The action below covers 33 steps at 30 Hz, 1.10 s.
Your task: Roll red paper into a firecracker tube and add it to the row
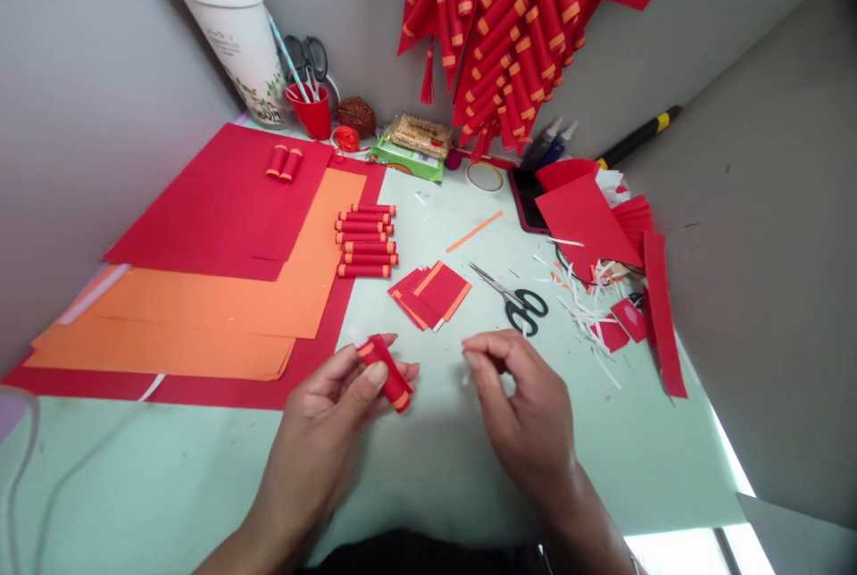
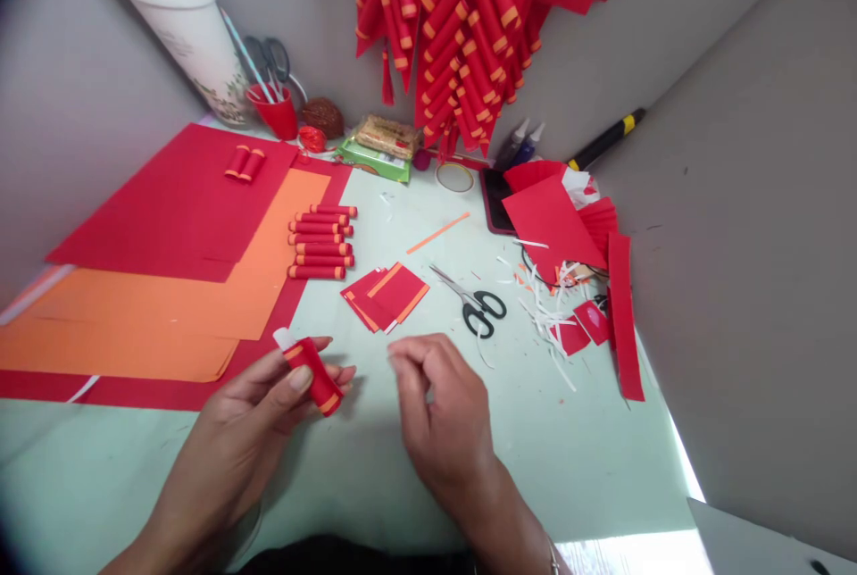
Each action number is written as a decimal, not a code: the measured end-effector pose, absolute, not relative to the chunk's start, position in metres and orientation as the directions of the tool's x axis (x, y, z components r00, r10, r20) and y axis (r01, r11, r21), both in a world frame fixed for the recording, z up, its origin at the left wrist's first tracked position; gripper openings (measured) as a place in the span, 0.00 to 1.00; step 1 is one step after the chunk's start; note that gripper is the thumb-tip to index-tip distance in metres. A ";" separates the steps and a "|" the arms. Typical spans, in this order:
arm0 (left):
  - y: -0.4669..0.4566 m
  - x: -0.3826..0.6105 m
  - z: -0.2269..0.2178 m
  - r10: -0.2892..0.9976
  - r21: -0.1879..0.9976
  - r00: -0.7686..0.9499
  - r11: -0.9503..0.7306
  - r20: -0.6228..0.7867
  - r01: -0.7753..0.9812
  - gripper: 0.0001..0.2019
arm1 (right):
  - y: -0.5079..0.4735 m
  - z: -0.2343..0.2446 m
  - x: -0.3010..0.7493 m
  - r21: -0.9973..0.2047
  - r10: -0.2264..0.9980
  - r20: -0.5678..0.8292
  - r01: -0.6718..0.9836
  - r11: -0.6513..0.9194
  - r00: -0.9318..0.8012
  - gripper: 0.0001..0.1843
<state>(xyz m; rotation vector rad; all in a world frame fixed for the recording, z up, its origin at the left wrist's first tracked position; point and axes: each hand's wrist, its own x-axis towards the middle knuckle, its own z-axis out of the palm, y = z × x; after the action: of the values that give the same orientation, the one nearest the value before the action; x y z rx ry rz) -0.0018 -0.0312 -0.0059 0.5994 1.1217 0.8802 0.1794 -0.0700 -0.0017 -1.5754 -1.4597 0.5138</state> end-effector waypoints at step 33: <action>-0.034 0.011 0.001 0.818 0.706 0.134 0.555 -0.559 -0.441 0.14 | -0.078 -0.010 0.131 -0.742 0.927 0.339 0.651 0.156 0.164 0.05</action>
<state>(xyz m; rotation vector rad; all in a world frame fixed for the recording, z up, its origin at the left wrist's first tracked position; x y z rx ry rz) 0.0110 -0.0345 0.0006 0.4185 1.0936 0.9516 0.1315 -0.0782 -0.0097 -1.5705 -1.5629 0.3983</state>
